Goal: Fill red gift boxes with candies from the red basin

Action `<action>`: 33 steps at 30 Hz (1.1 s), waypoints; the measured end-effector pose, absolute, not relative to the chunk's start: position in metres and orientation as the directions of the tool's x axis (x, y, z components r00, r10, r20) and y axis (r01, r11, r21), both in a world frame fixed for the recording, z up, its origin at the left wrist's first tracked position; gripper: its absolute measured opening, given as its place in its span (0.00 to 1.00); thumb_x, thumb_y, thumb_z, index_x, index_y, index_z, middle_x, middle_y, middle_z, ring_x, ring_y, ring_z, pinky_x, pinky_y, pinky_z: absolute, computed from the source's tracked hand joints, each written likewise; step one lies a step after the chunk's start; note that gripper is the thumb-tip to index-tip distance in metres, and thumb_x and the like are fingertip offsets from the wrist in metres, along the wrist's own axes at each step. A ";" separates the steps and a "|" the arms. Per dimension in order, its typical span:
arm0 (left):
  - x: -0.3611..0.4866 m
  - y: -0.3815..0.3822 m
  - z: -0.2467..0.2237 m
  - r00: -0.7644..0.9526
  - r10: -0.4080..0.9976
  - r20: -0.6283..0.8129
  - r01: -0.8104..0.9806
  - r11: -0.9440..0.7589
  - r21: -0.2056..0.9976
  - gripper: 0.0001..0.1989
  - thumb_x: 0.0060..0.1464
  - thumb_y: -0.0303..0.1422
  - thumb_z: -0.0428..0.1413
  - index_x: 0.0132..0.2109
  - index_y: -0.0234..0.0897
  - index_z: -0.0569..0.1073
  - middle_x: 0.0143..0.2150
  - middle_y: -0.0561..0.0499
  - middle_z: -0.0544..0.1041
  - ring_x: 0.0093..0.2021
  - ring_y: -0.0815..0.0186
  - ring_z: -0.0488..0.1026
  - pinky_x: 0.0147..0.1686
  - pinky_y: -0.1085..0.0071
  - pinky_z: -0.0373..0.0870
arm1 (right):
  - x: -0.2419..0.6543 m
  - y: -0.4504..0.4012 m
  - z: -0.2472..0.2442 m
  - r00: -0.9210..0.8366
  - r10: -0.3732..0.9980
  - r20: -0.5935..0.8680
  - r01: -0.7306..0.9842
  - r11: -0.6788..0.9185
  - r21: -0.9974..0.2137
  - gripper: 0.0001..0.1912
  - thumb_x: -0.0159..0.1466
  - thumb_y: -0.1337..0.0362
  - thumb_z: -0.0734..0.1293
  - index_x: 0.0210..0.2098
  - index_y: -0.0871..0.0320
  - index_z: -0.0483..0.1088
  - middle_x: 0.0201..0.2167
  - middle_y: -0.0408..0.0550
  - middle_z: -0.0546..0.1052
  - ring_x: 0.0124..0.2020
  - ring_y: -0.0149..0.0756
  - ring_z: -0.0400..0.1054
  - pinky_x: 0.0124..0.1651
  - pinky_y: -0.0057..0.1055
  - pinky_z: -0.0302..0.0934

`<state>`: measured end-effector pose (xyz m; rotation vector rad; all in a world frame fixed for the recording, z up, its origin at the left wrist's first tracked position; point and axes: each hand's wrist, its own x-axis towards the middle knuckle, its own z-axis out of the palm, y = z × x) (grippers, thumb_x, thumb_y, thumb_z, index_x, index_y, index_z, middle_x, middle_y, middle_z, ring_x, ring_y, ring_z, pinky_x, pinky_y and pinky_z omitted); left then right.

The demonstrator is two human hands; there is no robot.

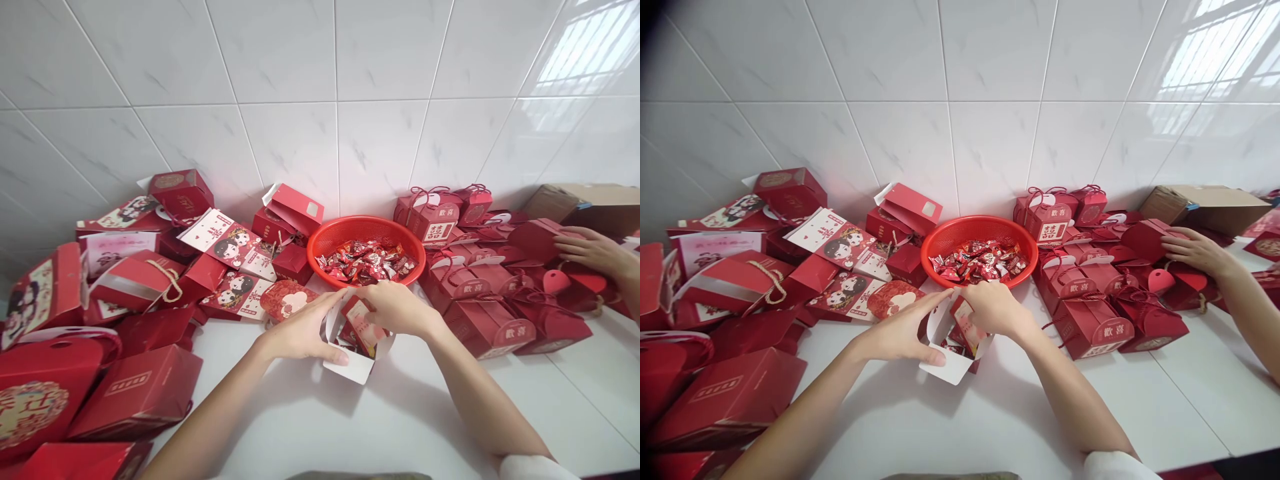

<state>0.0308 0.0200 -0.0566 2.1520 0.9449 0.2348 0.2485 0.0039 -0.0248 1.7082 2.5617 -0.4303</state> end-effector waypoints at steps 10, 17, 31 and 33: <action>0.030 0.020 -0.059 0.729 0.677 -0.100 0.519 -0.452 0.725 0.61 0.41 0.47 0.70 0.74 0.43 0.46 0.75 0.42 0.50 0.73 0.45 0.49 0.69 0.53 0.52 | 0.242 0.002 -0.031 -0.429 0.894 -0.129 0.886 0.390 -0.250 0.16 0.61 0.75 0.59 0.47 0.59 0.68 0.33 0.49 0.77 0.32 0.37 0.71 0.29 0.29 0.47; 0.028 0.021 -0.062 0.694 0.708 -0.131 0.565 -0.423 0.708 0.61 0.39 0.43 0.71 0.74 0.43 0.46 0.75 0.42 0.50 0.73 0.45 0.50 0.69 0.53 0.53 | 0.234 0.002 -0.036 -0.515 0.839 -0.177 0.843 0.458 -0.282 0.09 0.58 0.75 0.63 0.32 0.58 0.73 0.29 0.49 0.79 0.31 0.37 0.72 0.30 0.29 0.49; 0.030 0.016 -0.059 0.676 0.714 -0.181 0.616 -0.414 0.670 0.62 0.40 0.45 0.70 0.74 0.40 0.45 0.75 0.42 0.49 0.73 0.45 0.49 0.70 0.54 0.51 | 0.247 0.001 -0.025 -0.594 0.765 -0.249 0.785 0.484 -0.386 0.09 0.59 0.72 0.65 0.38 0.59 0.73 0.32 0.47 0.78 0.31 0.35 0.70 0.29 0.27 0.51; 0.030 0.015 -0.060 0.690 0.708 -0.151 0.596 -0.436 0.674 0.61 0.41 0.47 0.70 0.74 0.41 0.45 0.75 0.42 0.49 0.73 0.45 0.49 0.69 0.53 0.51 | 0.256 -0.001 -0.017 -0.597 0.758 -0.264 0.784 0.479 -0.395 0.07 0.59 0.70 0.67 0.38 0.58 0.73 0.31 0.44 0.77 0.29 0.33 0.68 0.28 0.27 0.50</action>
